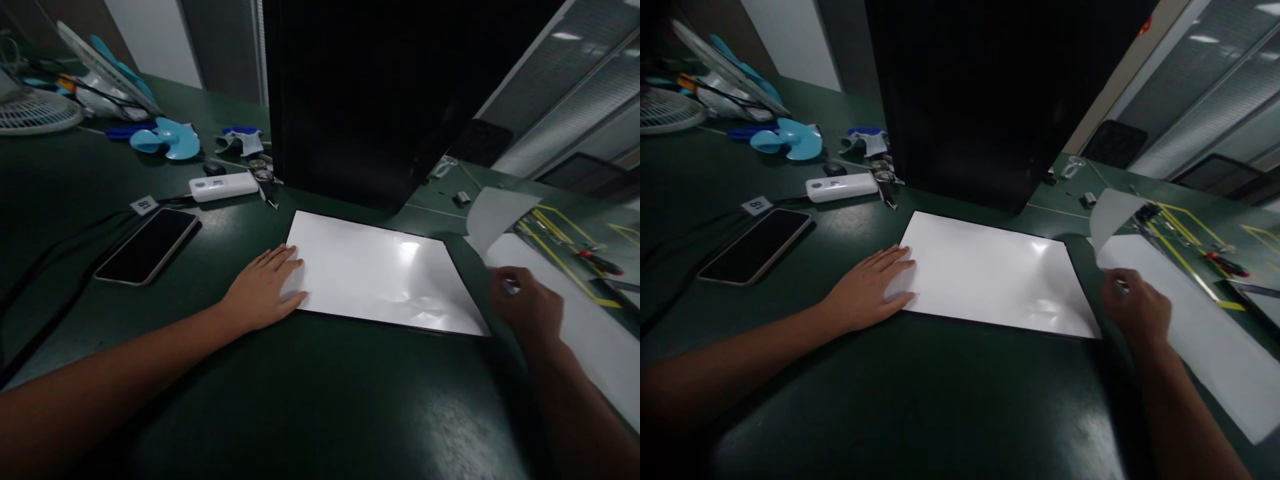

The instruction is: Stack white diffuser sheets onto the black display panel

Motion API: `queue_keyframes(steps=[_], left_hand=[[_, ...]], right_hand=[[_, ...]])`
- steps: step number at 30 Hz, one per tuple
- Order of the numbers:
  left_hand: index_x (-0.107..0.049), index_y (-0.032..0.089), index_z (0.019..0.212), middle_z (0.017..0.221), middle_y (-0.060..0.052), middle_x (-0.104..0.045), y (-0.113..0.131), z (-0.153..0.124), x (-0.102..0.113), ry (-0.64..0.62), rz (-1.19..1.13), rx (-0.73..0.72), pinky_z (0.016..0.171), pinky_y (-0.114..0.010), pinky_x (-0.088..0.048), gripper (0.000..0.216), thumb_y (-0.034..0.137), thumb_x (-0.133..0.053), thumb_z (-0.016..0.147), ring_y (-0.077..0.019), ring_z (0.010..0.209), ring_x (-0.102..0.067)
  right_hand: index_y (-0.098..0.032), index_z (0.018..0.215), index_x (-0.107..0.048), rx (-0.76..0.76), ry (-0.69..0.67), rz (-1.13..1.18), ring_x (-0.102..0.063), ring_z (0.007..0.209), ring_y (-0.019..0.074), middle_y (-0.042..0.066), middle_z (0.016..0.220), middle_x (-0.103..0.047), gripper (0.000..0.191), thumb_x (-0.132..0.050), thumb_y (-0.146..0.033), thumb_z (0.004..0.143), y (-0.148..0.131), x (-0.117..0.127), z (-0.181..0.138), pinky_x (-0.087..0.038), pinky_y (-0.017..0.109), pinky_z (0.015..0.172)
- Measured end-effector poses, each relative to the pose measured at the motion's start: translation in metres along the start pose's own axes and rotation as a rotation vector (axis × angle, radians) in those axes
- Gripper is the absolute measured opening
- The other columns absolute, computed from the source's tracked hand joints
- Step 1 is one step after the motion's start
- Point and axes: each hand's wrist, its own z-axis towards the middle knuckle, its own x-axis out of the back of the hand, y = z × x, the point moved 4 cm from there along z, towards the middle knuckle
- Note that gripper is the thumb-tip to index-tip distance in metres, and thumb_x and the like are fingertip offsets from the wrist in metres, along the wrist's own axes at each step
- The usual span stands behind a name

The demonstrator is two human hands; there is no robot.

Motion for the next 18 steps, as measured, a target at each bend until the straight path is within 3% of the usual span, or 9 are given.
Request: queue_keyframes(steps=[5, 9, 13, 15, 18], left_hand=[[-0.051, 0.017, 0.153, 0.167, -0.014, -0.04, -0.001, -0.002, 0.002, 0.029, -0.003, -0.004, 0.129, -0.054, -0.026, 0.072, 0.064, -0.047, 0.1, -0.0346, 0.157, -0.033], [-0.042, 0.013, 0.158, 0.167, -0.016, -0.041, 0.0, -0.002, 0.006, 0.037, -0.028, -0.003, 0.128, -0.052, -0.028, 0.077, 0.067, -0.032, 0.104, -0.0333, 0.156, -0.034], [-0.034, 0.007, 0.162, 0.168, -0.019, -0.037, 0.0, -0.001, 0.005, 0.015, -0.024, 0.006, 0.128, -0.053, -0.027, 0.087, 0.071, -0.03, 0.103, -0.0348, 0.157, -0.032], [-0.033, 0.006, 0.163, 0.168, -0.02, -0.036, -0.001, -0.001, 0.003, 0.008, -0.009, 0.001, 0.128, -0.053, -0.026, 0.09, 0.073, -0.032, 0.102, -0.0351, 0.157, -0.031], [-0.032, 0.009, 0.164, 0.169, -0.019, -0.035, -0.002, -0.002, 0.001, 0.016, -0.005, -0.012, 0.128, -0.053, -0.025, 0.089, 0.072, -0.036, 0.102, -0.0348, 0.158, -0.03]], right_hand=[[-0.027, 0.114, -0.077, 0.77, -0.197, 0.447, -0.074, 0.097, 0.017, 0.002, 0.112, -0.078, 0.023, -0.067, -0.026, 0.093, -0.083, 0.014, -0.032, -0.059, 0.03, 0.091], [-0.031, 0.132, -0.07, 0.978, -0.293, 0.667, -0.07, 0.118, 0.0192, 0.002, 0.129, -0.073, 0.042, -0.069, -0.018, 0.092, -0.126, 0.027, -0.047, -0.061, 0.037, 0.098], [-0.031, 0.141, -0.065, 0.988, -0.331, 0.747, -0.065, 0.129, 0.0234, 0.005, 0.138, -0.069, 0.048, -0.069, -0.025, 0.093, -0.132, 0.029, -0.048, -0.058, 0.044, 0.106], [-0.029, 0.137, -0.068, 0.849, -0.254, 0.642, -0.064, 0.129, 0.0257, 0.006, 0.137, -0.069, 0.043, -0.067, -0.031, 0.095, -0.119, 0.023, -0.039, -0.055, 0.048, 0.11], [-0.022, 0.134, -0.07, 0.496, -0.144, 0.341, -0.064, 0.129, 0.0305, 0.011, 0.139, -0.068, 0.042, -0.06, -0.042, 0.099, -0.083, 0.007, -0.022, -0.049, 0.052, 0.114]])
